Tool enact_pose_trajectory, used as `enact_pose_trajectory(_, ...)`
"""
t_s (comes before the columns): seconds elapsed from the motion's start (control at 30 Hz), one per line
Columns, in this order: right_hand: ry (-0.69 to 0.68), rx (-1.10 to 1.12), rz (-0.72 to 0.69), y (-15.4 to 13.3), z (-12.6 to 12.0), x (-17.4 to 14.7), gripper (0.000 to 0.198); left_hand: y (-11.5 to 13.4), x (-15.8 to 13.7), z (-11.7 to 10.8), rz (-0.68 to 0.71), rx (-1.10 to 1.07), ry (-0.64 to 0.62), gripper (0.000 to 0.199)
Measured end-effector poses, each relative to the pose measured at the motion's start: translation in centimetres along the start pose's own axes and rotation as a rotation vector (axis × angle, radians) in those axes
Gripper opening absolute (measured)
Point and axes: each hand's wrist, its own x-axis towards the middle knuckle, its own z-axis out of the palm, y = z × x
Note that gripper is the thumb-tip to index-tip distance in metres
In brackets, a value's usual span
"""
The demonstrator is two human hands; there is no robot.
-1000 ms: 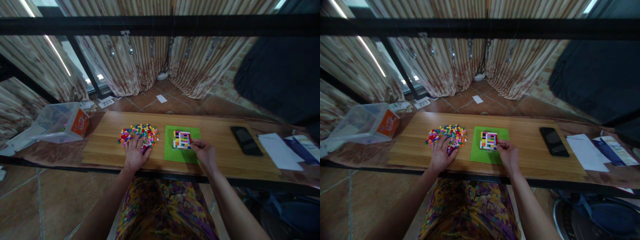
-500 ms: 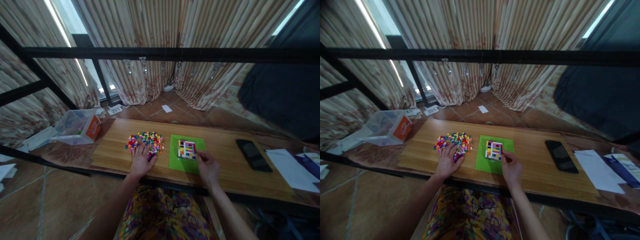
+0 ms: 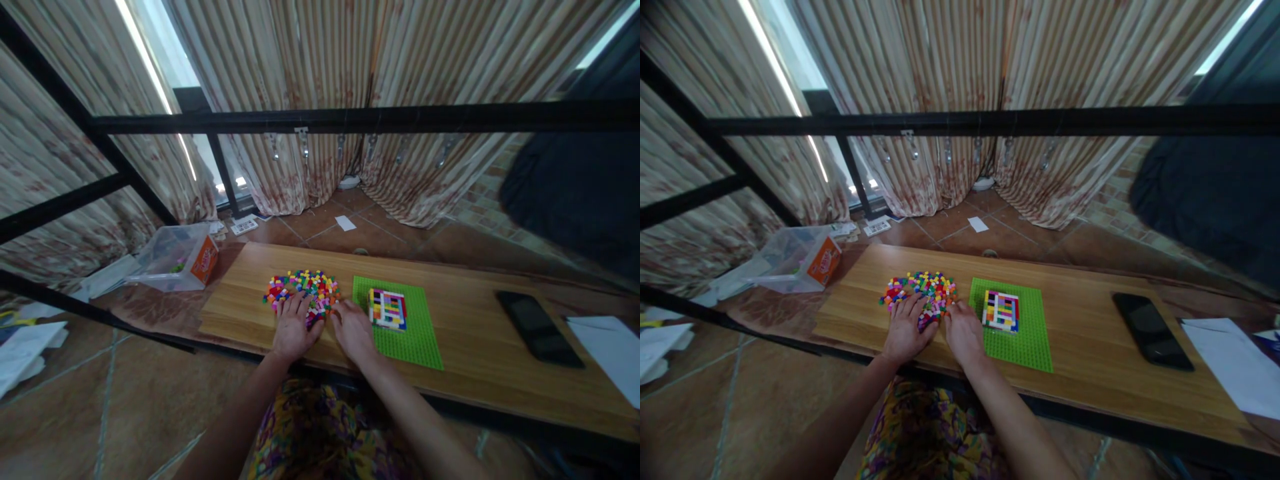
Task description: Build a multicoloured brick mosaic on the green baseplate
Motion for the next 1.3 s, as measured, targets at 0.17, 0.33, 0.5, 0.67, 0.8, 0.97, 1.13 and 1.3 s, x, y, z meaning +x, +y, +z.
enact_pose_trajectory(0.17,-0.008,-0.083,0.039,-0.4,0.9,0.4,0.017,0.1,0.0,-0.1,-0.018,0.001,-0.012,0.054)
enact_pose_trajectory(0.33,0.015,0.011,0.006,-0.6,0.1,-0.6,0.018,0.1,0.1,-0.1,0.002,0.000,-0.003,0.053)
enact_pose_trajectory(0.5,0.100,0.253,0.060,0.0,-2.6,-3.5,0.019,0.0,0.2,-0.1,0.011,0.008,0.017,0.051)
enact_pose_trajectory(0.67,0.276,0.425,0.267,3.7,-5.8,-6.8,0.024,-0.2,0.2,-0.1,0.025,0.014,0.024,0.050)
enact_pose_trajectory(0.8,0.450,0.509,0.487,8.2,-6.9,-7.5,0.034,-0.4,0.3,0.1,0.043,0.014,0.039,0.050)
enact_pose_trajectory(0.97,0.482,0.624,0.526,10.5,-6.5,-6.1,0.038,-0.5,0.4,0.2,0.049,0.029,0.051,0.050)
enact_pose_trajectory(1.13,0.482,0.716,0.528,10.3,-5.9,-5.2,0.033,-0.5,0.4,0.1,0.050,0.039,0.046,0.050)
enact_pose_trajectory(1.3,0.481,0.765,0.564,10.4,-6.0,-4.9,0.028,-0.3,0.5,0.0,0.042,0.048,0.036,0.048)
